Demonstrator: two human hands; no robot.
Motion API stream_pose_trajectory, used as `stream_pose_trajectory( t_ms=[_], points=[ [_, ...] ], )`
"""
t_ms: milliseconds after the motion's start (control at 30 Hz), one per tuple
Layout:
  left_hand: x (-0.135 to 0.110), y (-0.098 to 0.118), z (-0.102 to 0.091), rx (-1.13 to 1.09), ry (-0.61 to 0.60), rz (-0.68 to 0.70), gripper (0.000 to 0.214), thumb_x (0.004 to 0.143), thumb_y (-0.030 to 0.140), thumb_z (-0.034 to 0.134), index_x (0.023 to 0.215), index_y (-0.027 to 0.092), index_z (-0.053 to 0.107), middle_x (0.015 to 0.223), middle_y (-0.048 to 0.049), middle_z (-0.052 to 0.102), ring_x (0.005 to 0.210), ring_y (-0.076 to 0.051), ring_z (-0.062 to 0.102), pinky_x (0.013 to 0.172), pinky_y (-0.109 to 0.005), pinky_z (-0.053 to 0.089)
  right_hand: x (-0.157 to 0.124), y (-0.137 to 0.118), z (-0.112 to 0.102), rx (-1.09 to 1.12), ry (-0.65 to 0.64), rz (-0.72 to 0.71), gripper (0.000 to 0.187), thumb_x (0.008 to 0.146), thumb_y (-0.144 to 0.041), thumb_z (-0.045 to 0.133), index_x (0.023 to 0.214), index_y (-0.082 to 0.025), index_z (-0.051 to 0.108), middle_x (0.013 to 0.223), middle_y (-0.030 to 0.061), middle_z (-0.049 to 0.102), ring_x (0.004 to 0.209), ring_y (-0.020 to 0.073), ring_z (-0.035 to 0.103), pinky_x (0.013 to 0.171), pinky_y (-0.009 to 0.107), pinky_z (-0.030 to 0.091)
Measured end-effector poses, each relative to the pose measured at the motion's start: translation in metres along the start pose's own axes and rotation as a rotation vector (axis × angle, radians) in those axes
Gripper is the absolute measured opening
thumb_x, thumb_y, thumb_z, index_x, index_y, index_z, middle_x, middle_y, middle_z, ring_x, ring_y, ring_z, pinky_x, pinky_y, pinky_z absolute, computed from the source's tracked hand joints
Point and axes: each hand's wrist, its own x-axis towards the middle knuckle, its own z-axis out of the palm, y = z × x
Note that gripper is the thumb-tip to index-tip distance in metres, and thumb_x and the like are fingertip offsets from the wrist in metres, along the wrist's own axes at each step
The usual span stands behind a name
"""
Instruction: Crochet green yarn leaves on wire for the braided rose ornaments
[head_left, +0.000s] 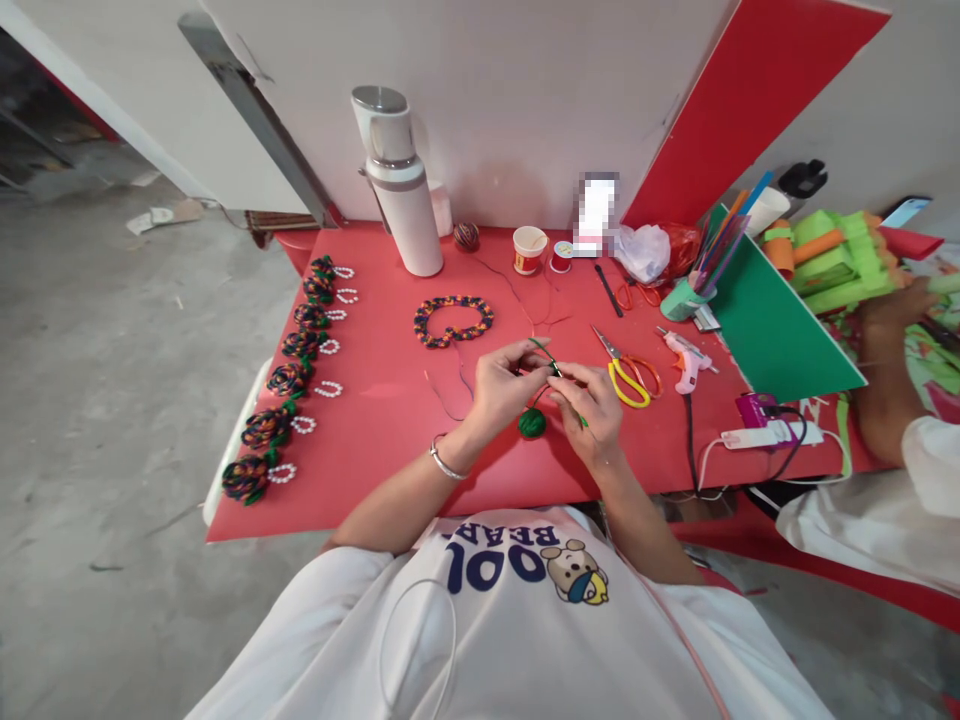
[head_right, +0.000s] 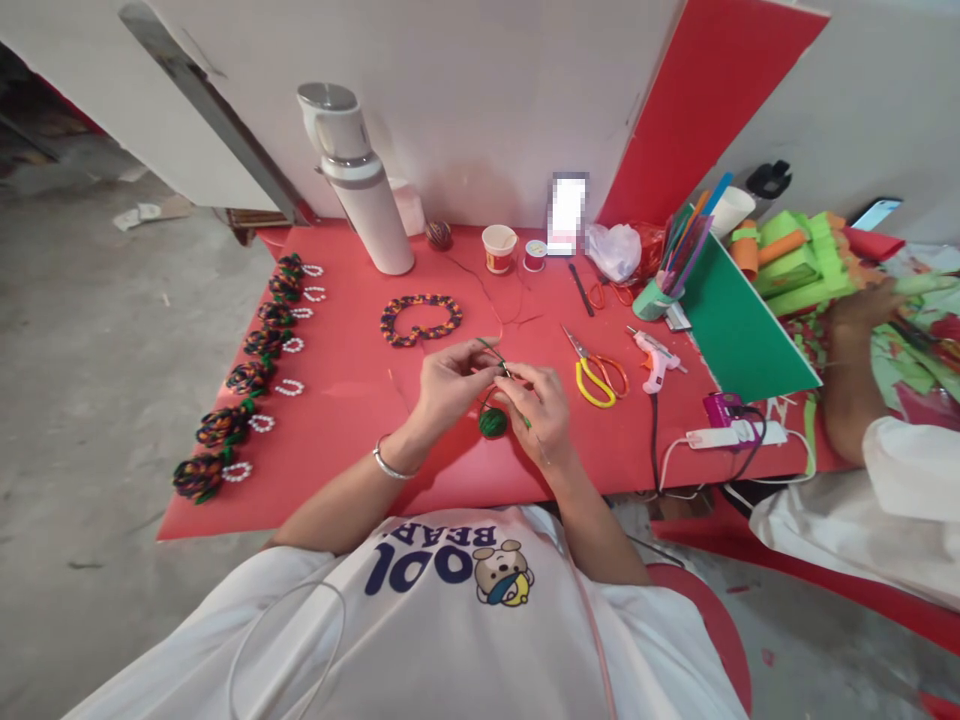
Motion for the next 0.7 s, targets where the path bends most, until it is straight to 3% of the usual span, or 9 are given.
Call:
stream_pose_trajectory(
  t_ms=[100,200,333,500,700],
  points=[
    [-0.001,0.003,0.001,-0.129,-0.033,-0.091,0.058,0.06,0.021,0.084,0.116,0.011,0.074,0.071,-0.0004,0.073,0.06,-0.009,0.062,0.057,-0.02,0.046,-0.006,0.004,0.005,-0.024,0.062,-0.003,0.028,0.096,-0.026,0.067,0.121,-0.038,0.072,0.119,0.0056,0.074,0.105,0.0235,0.07,0.086,0.04,0.061],
    [0.0,0.01,-0.003,-0.243,-0.128,-0.25,0.062,0.056,0.02,0.088,0.115,0.01,0.073,0.07,0.0006,0.072,0.052,-0.007,0.056,0.046,-0.018,0.035,-0.006,0.009,0.007,0.025,0.125,-0.044,0.026,0.096,-0.029,0.067,0.12,-0.039,0.073,0.117,0.0045,0.075,0.103,0.0229,0.072,0.086,0.041,0.06],
    [0.006,0.018,-0.014,-0.229,-0.251,-0.391,0.063,0.053,0.016,0.089,0.114,0.009,0.073,0.066,-0.0001,0.07,0.05,-0.008,0.056,0.043,-0.019,0.027,0.006,0.014,-0.005,0.159,0.053,-0.11,0.028,0.096,-0.033,0.069,0.123,-0.04,0.071,0.114,0.0014,0.079,0.098,0.0208,0.073,0.085,0.041,0.06],
    [0.013,0.019,-0.024,-0.135,-0.285,-0.36,0.062,0.055,0.014,0.085,0.115,0.006,0.073,0.063,-0.0023,0.071,0.049,-0.008,0.055,0.047,-0.021,0.032,0.024,0.013,-0.029,0.203,-0.135,-0.105,0.031,0.094,-0.025,0.07,0.122,-0.037,0.073,0.116,0.0011,0.08,0.098,0.0211,0.072,0.087,0.043,0.059],
    [0.015,0.018,-0.027,-0.027,-0.337,-0.311,0.056,0.057,0.013,0.081,0.112,0.006,0.075,0.06,-0.0008,0.068,0.054,-0.01,0.059,0.053,-0.02,0.039,0.032,0.01,-0.046,0.33,-0.206,-0.015,0.029,0.092,-0.017,0.07,0.115,-0.033,0.077,0.108,0.0017,0.083,0.094,0.0218,0.074,0.087,0.044,0.058]
  ],
)
